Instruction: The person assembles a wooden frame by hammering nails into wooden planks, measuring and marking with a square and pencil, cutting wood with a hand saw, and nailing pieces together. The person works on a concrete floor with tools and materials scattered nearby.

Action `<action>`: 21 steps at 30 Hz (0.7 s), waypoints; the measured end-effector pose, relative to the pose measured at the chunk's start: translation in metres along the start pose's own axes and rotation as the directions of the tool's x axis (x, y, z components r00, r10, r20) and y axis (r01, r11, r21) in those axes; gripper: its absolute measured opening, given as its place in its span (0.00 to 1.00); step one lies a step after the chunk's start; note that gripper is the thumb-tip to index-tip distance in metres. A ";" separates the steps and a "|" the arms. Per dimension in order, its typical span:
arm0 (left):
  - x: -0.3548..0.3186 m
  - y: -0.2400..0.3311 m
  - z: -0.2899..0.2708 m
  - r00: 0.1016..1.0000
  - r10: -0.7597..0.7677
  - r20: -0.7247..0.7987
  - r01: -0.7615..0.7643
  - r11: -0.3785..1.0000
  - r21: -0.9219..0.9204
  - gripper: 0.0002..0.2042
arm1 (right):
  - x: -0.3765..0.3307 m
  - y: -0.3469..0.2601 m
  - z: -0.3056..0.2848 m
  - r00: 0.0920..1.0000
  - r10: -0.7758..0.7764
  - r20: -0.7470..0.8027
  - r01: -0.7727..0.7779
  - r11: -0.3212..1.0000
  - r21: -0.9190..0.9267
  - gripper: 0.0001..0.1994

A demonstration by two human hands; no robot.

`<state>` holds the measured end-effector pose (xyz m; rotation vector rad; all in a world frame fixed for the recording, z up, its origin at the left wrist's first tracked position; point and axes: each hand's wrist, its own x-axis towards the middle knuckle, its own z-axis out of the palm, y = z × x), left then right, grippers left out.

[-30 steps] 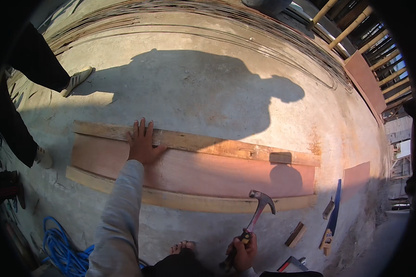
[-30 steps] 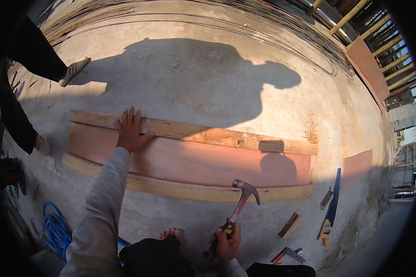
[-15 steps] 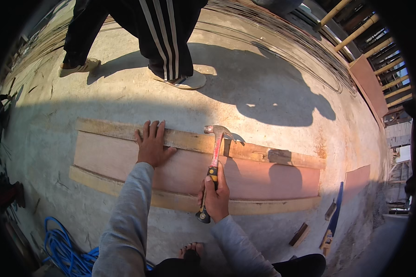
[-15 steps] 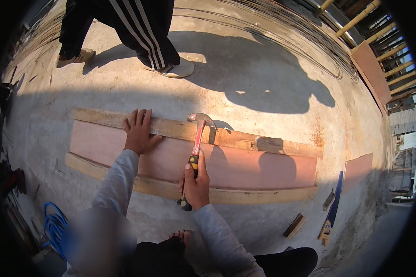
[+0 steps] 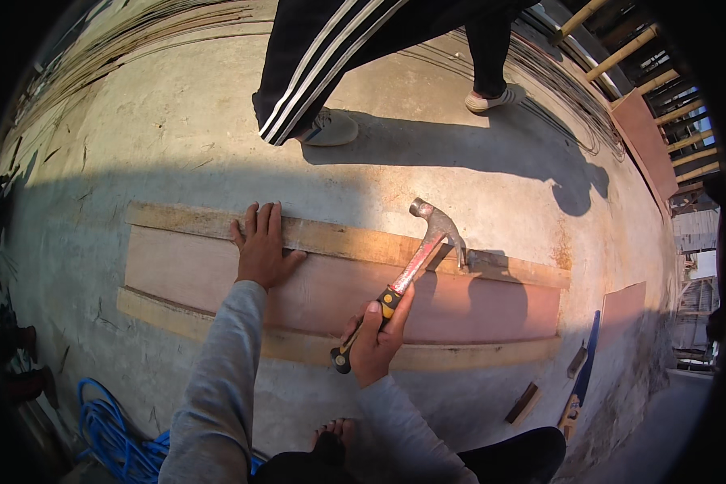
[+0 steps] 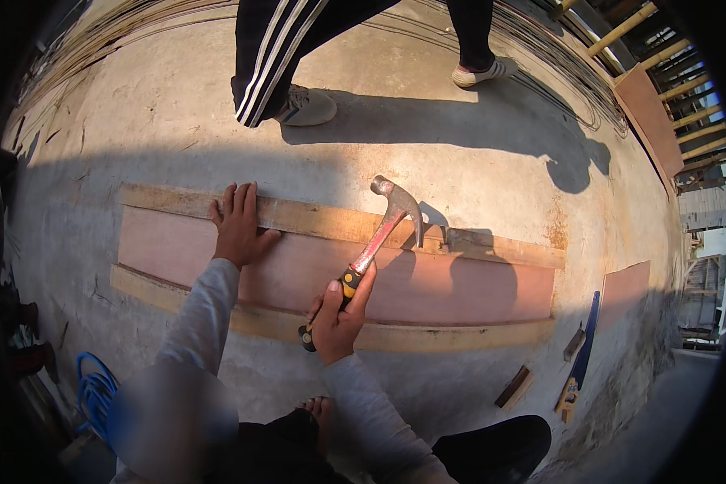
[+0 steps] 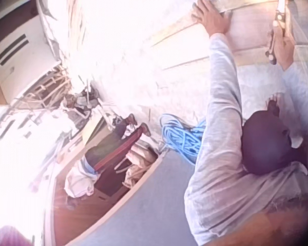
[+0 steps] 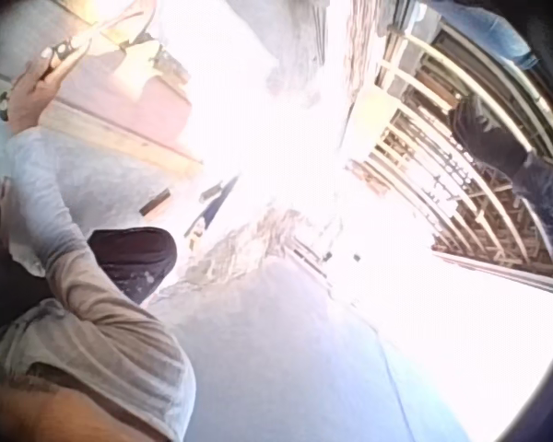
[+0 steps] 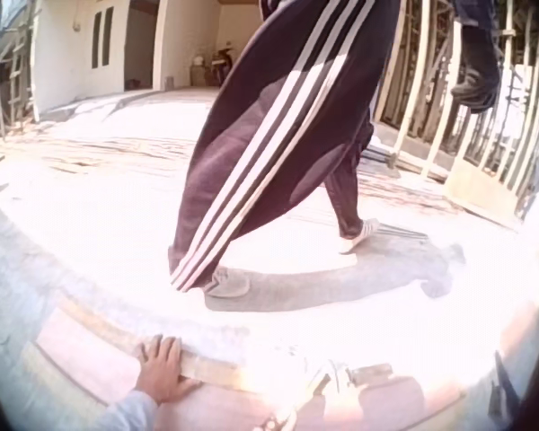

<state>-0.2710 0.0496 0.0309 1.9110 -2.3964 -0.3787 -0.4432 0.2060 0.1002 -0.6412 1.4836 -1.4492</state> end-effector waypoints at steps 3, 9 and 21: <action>0.002 -0.001 0.002 1.000 -0.004 0.017 0.004 1.000 -0.013 0.52 | 0.002 -0.001 -0.001 0.948 0.242 0.206 -0.218 0.967 -0.134 0.31; 0.000 -0.002 0.004 1.000 0.007 -0.017 -0.008 1.000 -0.009 0.53 | 0.004 -0.007 -0.003 0.986 -0.140 -0.087 0.144 0.989 0.043 0.32; 0.001 0.000 0.000 1.000 0.000 0.007 0.000 1.000 -0.011 0.54 | 0.008 -0.017 0.000 0.938 -0.330 0.103 0.346 0.909 -0.233 0.31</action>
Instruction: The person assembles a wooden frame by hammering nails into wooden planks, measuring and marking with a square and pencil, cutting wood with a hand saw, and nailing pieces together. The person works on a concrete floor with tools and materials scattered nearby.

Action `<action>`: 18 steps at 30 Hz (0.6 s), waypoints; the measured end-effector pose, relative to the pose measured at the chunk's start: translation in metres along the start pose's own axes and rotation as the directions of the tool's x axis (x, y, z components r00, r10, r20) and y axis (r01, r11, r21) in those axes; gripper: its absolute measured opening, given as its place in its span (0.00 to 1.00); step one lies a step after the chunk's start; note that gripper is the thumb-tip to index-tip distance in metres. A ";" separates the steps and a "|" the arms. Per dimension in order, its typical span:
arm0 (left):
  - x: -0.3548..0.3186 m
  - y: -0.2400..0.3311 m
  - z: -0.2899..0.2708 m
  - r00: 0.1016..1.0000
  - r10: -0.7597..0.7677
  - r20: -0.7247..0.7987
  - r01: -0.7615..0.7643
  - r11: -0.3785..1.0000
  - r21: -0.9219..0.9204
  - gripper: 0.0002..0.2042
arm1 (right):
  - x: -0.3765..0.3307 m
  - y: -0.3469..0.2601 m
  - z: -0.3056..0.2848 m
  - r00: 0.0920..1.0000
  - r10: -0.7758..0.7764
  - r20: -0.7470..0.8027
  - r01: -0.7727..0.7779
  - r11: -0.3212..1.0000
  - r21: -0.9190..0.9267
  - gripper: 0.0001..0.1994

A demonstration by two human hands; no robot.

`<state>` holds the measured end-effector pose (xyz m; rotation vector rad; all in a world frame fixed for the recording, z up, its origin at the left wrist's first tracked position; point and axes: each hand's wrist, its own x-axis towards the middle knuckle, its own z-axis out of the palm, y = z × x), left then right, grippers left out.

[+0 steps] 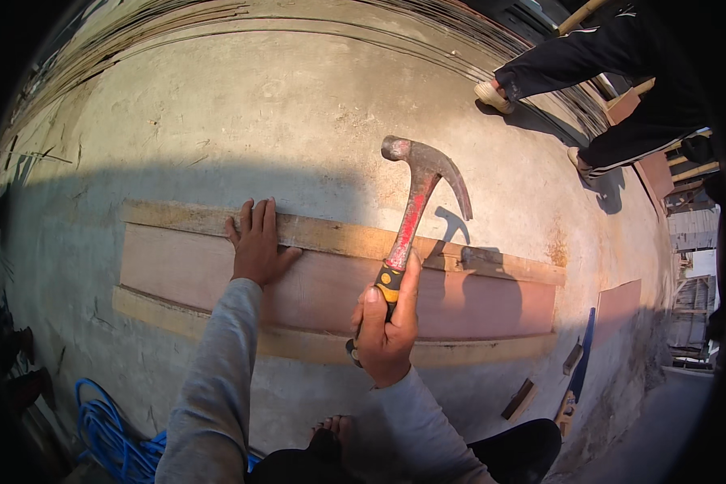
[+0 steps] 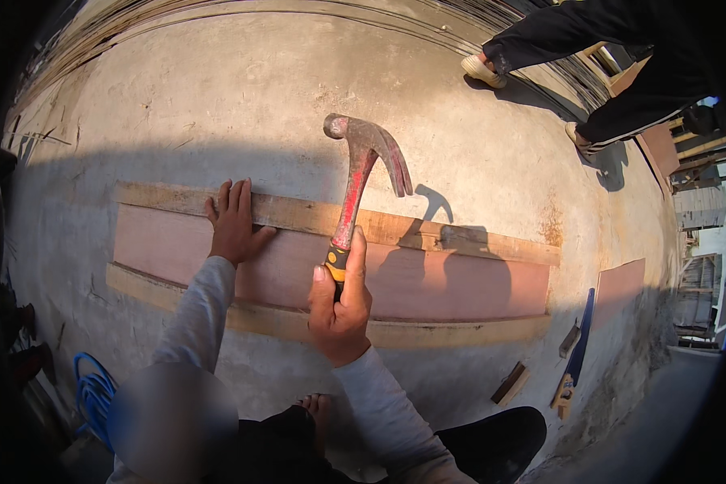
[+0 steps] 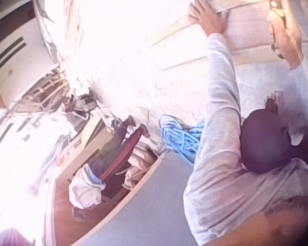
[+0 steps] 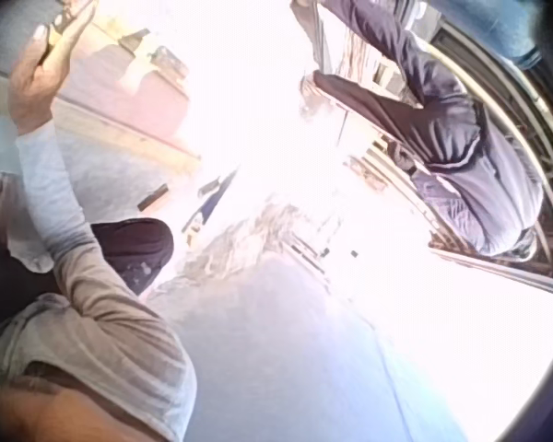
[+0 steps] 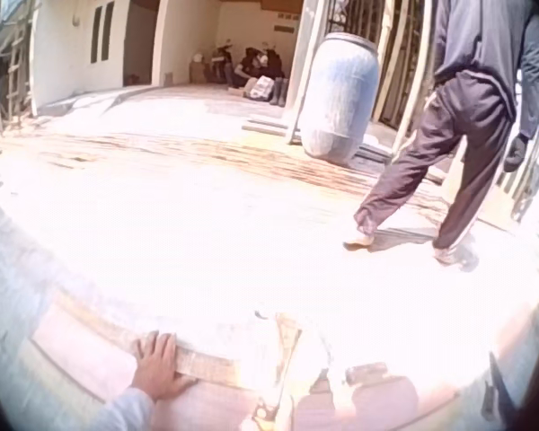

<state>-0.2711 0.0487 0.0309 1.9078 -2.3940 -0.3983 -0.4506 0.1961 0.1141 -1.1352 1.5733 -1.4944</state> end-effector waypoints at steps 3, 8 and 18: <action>0.000 0.002 -0.003 0.999 -0.021 0.039 0.021 1.000 0.006 0.53 | 0.001 0.001 -0.008 0.960 0.273 -0.062 -0.271 0.962 0.035 0.29; 0.000 0.003 -0.002 0.999 -0.019 0.041 0.019 1.000 0.004 0.53 | 0.004 0.004 -0.023 0.913 0.329 0.241 -0.298 0.942 -0.156 0.30; 0.001 0.004 -0.004 0.999 -0.020 0.047 0.019 1.000 0.018 0.52 | 0.014 0.014 -0.029 0.886 0.319 0.338 -0.159 0.891 -0.424 0.31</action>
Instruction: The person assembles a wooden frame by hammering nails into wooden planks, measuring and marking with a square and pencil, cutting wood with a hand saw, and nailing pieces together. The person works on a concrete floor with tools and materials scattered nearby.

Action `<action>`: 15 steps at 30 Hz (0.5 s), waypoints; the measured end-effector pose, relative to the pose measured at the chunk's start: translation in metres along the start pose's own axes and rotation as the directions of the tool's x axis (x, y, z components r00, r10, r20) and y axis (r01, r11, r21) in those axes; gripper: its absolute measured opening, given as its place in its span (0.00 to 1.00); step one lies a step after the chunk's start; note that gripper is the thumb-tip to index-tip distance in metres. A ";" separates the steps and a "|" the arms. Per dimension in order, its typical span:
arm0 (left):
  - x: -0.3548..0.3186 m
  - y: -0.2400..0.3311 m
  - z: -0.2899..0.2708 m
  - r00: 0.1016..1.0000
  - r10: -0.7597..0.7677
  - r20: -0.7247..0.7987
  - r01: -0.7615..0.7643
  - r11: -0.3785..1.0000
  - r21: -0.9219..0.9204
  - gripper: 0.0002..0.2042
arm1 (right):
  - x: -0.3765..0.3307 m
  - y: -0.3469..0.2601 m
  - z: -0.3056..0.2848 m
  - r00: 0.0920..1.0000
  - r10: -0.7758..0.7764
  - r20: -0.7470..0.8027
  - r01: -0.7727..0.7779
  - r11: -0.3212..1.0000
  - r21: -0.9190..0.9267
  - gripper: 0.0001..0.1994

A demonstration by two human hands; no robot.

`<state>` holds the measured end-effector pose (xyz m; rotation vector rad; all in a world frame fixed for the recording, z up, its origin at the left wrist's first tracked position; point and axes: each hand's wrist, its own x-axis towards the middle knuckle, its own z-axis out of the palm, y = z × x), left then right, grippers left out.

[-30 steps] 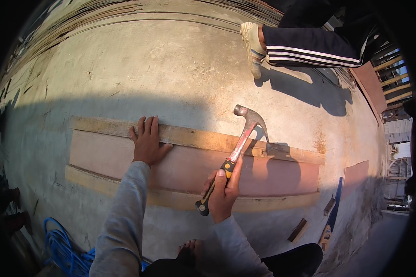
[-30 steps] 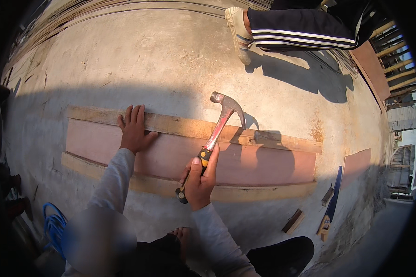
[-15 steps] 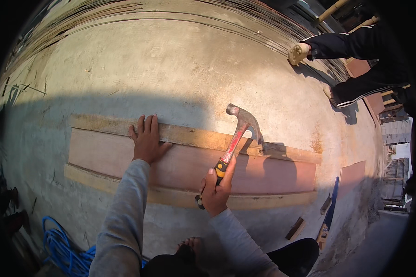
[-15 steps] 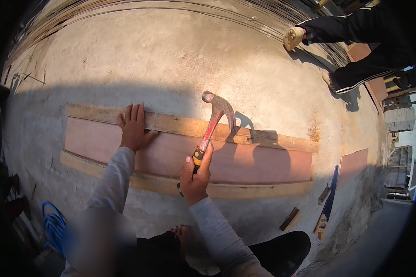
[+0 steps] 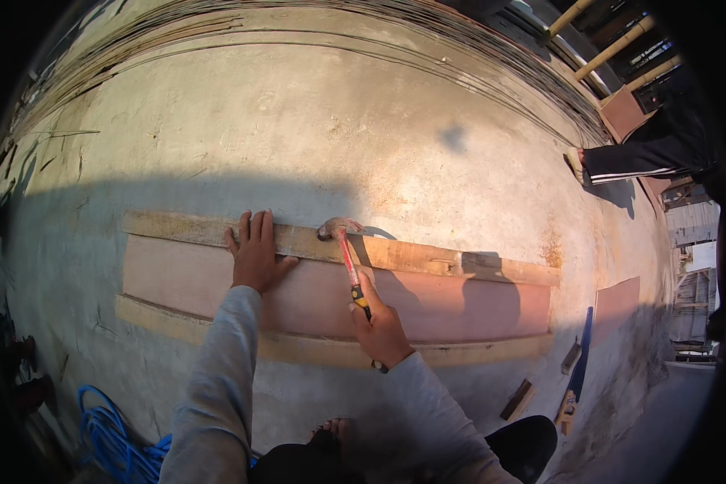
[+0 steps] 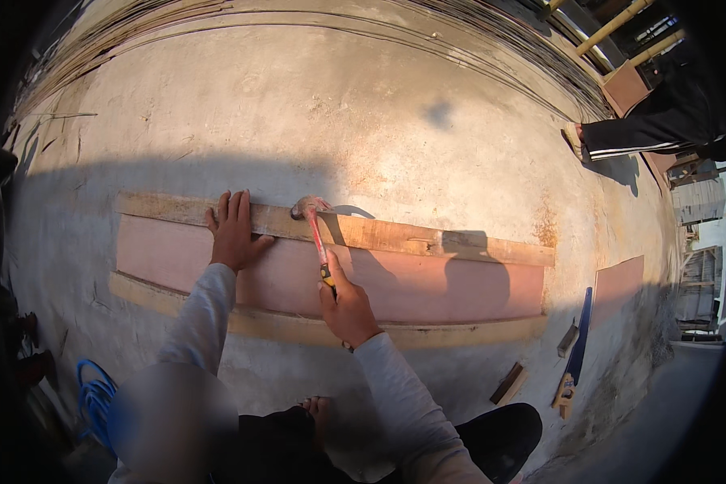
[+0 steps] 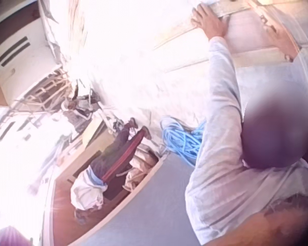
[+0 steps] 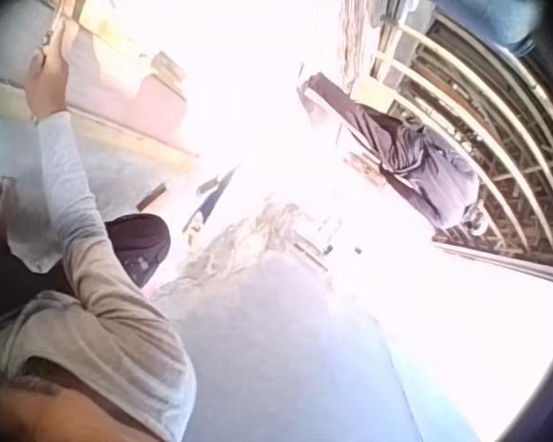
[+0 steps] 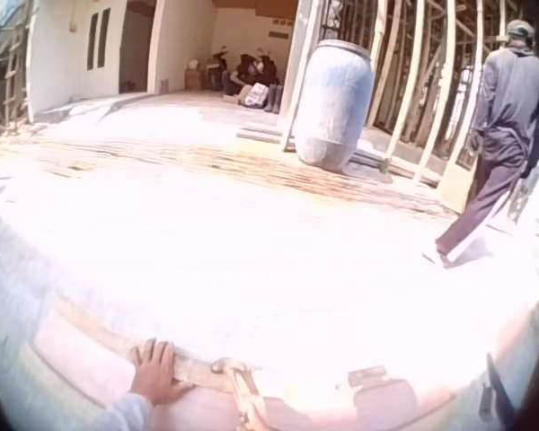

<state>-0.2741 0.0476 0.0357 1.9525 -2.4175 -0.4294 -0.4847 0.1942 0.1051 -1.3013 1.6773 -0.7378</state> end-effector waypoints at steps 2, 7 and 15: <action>-0.002 0.001 0.002 1.000 -0.002 -0.010 0.002 1.000 -0.012 0.52 | 0.002 0.002 -0.001 0.944 -0.301 -0.138 0.294 0.953 -0.065 0.31; 0.000 -0.002 0.005 0.999 -0.011 -0.030 0.012 1.000 0.019 0.53 | 0.003 0.004 -0.005 0.710 -0.559 -0.428 0.547 0.821 -0.165 0.32; 0.001 0.003 0.001 1.000 -0.023 0.009 0.023 1.000 0.000 0.53 | -0.033 0.016 -0.028 0.965 -0.261 -0.032 0.258 0.963 -0.078 0.31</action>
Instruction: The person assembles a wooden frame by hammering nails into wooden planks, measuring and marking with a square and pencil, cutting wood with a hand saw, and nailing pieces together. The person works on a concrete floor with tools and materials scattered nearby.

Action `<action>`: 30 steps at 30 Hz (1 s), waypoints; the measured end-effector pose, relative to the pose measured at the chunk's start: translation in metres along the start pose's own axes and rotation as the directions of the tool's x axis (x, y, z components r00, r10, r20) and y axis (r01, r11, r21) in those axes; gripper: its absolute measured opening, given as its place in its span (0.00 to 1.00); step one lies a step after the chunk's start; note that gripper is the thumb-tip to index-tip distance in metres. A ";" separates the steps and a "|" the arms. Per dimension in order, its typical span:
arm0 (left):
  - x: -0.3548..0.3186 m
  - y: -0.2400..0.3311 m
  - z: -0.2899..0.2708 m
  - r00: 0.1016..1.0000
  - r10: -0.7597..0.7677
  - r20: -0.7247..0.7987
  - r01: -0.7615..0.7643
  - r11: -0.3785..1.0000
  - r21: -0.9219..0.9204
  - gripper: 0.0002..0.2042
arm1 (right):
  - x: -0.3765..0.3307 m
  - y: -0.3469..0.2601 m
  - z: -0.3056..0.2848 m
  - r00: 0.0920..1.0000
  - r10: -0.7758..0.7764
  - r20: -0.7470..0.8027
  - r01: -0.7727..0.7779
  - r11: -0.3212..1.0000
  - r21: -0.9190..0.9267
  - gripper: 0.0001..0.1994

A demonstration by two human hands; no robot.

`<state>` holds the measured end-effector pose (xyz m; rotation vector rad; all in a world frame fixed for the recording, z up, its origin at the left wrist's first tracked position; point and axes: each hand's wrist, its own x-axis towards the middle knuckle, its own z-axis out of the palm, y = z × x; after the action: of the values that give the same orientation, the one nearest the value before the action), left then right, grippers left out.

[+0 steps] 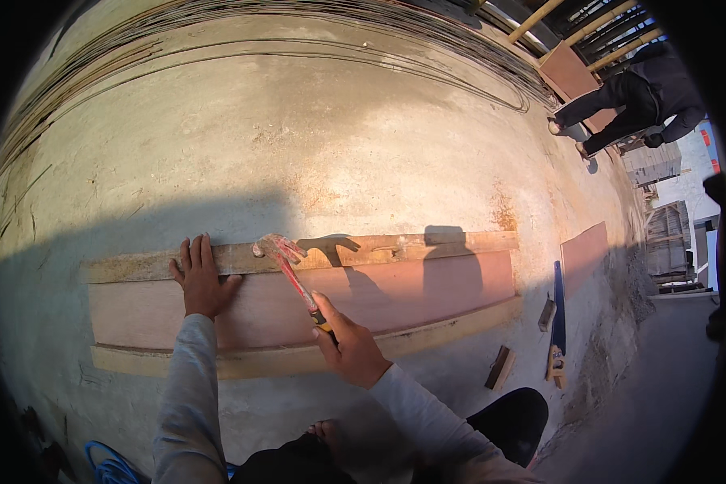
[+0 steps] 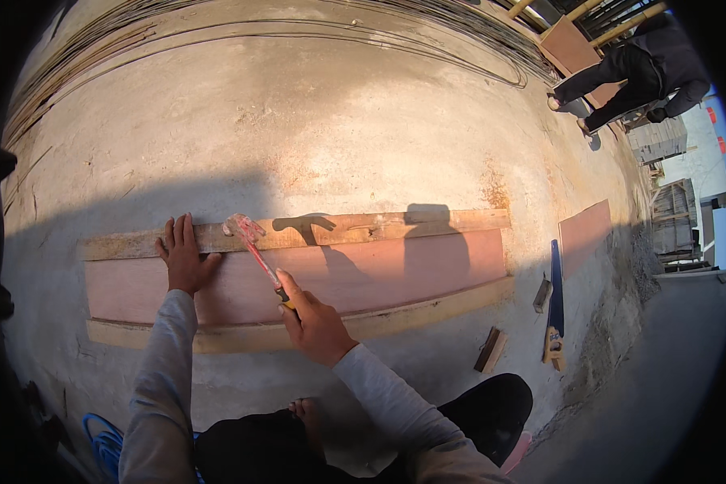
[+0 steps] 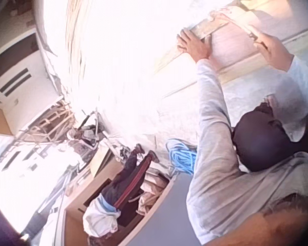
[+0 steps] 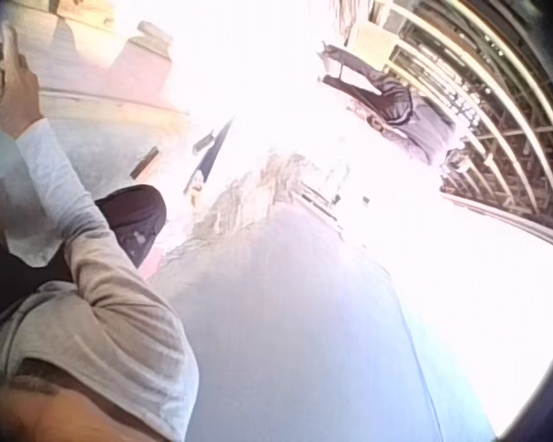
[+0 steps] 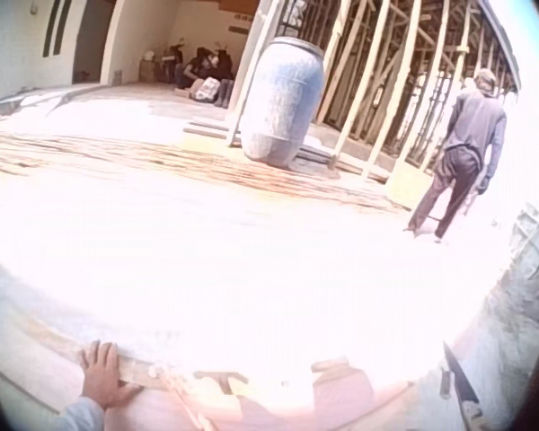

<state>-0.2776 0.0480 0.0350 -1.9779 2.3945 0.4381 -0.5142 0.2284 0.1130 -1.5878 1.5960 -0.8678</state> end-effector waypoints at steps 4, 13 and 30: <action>0.000 0.000 -0.002 1.000 0.020 -0.009 -0.020 1.000 -0.002 0.52 | -0.033 0.007 -0.024 0.955 0.232 -0.183 -0.224 0.973 0.064 0.30; 0.001 0.002 -0.010 0.998 0.022 0.057 -0.024 0.999 0.049 0.53 | -0.101 0.026 -0.081 0.463 0.862 -0.206 -0.506 0.448 0.737 0.19; 0.012 0.000 -0.018 0.974 -0.056 0.219 0.044 0.997 0.062 0.53 | -0.191 0.087 0.011 0.366 0.918 -0.150 -0.813 0.394 0.429 0.26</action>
<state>-0.2770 0.0323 0.0497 -1.8528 2.1943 0.5494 -0.5515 0.4212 0.0384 -0.1465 2.1043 -0.7094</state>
